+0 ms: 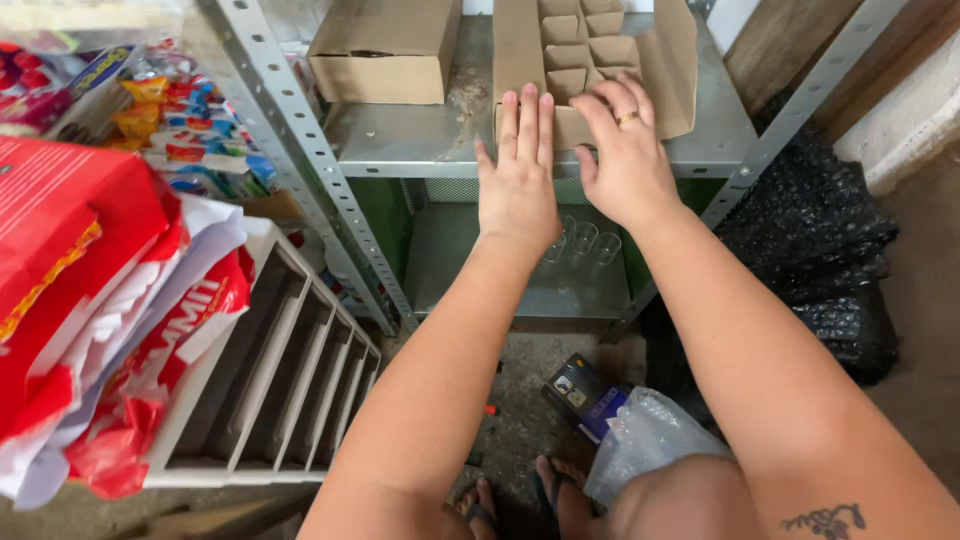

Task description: The person places clear glasses into a cardboard box with dividers on a metal shelf. They pick up glasses from the shelf below, insert them into the compartments, and then close the box flaps.

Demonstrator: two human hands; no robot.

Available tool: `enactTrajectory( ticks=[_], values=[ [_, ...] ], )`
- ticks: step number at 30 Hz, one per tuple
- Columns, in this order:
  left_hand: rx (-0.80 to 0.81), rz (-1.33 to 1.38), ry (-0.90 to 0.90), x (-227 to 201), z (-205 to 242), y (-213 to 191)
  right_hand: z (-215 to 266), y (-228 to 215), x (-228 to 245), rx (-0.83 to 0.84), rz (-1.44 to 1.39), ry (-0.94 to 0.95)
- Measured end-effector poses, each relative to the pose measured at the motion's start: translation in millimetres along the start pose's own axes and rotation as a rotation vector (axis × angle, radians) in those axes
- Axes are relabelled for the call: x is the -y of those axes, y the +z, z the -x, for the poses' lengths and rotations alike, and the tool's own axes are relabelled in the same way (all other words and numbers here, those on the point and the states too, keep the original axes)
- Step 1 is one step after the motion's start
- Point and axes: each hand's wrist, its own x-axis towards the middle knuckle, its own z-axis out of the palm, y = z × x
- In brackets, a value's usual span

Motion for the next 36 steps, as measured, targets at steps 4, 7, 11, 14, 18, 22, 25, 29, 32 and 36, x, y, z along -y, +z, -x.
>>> enactTrajectory(
  ticks=[4, 7, 11, 14, 18, 22, 25, 29, 32, 36],
  values=[
    [-0.103, 0.047, -0.016, -2.8, -0.4, 25.3, 6.3, 5.4, 5.3, -0.030, 0.002, -0.048],
    [-0.237, 0.045, -0.048, -5.5, 1.9, 40.9, 14.2, 16.5, 7.0, -0.054, 0.013, 0.008],
    [-0.391, 0.338, -0.042, -6.2, 1.4, 53.2, 26.6, 35.6, 2.5, -0.205, -0.059, -0.016],
    [-0.493, 0.372, 0.008, -17.6, 2.5, 82.4, 41.6, 62.7, -13.0, -0.316, -0.084, -0.090],
    [-0.769, 0.551, 0.184, -43.0, 27.2, 143.3, 79.5, 91.1, -15.6, -0.499, -0.129, -0.214],
    [-0.693, 0.615, 0.282, -48.7, 41.3, 199.3, 137.3, 153.2, -33.9, -0.481, -0.165, -0.169],
    [-0.289, 0.513, 0.303, -43.4, 25.1, 239.0, 155.5, 181.7, -56.8, -0.268, -0.280, 0.019],
    [0.049, 0.445, 0.105, -46.3, 1.0, 287.1, 159.0, 221.2, -85.5, -0.069, -0.176, 0.204],
    [0.198, 0.437, 0.029, -56.2, -19.1, 300.5, 151.3, 247.5, -93.5, 0.214, -0.037, 0.406],
    [0.500, 0.541, -0.042, -66.4, -39.2, 312.9, 127.7, 279.3, -100.8, 0.871, 0.020, 0.797]
  ],
)
